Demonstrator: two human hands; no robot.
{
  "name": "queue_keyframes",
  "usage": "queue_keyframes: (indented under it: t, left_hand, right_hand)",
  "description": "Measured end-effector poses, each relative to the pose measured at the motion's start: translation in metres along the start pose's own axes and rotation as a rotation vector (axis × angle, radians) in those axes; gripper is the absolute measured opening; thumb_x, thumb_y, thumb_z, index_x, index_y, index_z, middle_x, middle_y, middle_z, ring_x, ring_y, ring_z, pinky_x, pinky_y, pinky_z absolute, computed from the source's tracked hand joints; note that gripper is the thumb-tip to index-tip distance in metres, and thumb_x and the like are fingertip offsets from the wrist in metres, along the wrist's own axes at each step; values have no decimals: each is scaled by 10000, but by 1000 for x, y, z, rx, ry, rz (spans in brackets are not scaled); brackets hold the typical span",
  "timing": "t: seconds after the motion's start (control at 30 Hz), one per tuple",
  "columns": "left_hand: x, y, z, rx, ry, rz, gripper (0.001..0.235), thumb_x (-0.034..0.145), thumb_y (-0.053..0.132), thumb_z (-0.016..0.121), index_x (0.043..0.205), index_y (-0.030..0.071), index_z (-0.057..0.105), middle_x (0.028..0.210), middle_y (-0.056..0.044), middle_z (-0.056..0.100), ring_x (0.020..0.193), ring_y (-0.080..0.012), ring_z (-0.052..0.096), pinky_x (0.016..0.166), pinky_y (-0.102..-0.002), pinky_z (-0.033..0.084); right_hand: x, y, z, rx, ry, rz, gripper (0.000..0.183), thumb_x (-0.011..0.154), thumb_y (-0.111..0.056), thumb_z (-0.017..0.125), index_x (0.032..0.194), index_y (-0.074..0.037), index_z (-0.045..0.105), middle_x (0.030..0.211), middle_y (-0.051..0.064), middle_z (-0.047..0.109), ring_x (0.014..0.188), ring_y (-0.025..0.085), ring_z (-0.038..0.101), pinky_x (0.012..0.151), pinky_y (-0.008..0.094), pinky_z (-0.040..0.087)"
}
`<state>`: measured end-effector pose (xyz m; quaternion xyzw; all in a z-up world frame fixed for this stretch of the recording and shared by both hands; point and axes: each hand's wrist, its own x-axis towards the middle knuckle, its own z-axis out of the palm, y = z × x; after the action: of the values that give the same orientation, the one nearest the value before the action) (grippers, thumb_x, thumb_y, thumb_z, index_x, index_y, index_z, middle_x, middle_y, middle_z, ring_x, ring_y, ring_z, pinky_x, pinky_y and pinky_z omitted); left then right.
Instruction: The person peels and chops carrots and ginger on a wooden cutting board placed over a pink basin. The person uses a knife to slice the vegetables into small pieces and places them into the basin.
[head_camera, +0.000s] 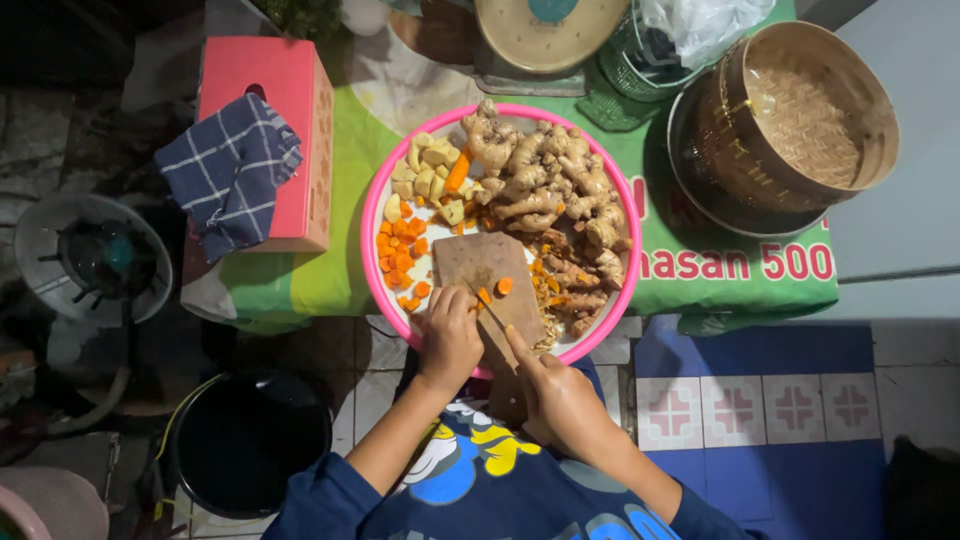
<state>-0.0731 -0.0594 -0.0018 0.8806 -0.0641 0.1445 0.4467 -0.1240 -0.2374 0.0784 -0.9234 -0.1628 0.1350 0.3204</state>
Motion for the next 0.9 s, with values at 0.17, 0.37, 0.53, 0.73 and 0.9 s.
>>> queue_keyframes:
  t: [0.17,0.37,0.53,0.73,0.9]
  left_hand:
    - [0,-4,0,-26,-12,-32,127,813,-33,596,931,-11,553,972,-205,596,975,-420,558,865,-489,470]
    - [-4,-3,4,-46,4,-16,110,826,-34,601,918,7,556,966,-190,602,965,-414,556,862,-491,466]
    - [-4,-5,6,-9,3,-39,151,827,-32,610,952,-1,530,991,-208,582,985,-429,539,875,-504,451]
    - [-5,-6,7,-5,28,-65,191,829,-20,612,1009,6,555,1021,-208,600,1012,-431,550,898,-509,449]
    - [-6,-11,10,-9,78,-102,266,875,17,630,1139,4,597,1076,-202,643,1059,-422,592,942,-502,450]
  right_hand:
    - [11,5,3,51,-40,18,709,847,5,624,1524,-75,428,772,248,649,643,437,655,614,492,536]
    - [31,15,24,62,28,-99,733,812,50,606,1519,-53,441,683,221,632,588,399,653,571,471,526]
    - [33,18,25,65,-30,-46,696,852,19,606,1520,-53,428,639,201,635,550,372,660,551,470,525]
    - [29,18,25,15,1,-69,669,867,-27,602,1515,-56,437,668,210,646,584,390,668,570,480,535]
    - [29,41,28,117,-46,43,622,949,-85,616,1544,-174,462,742,264,655,644,418,676,592,487,536]
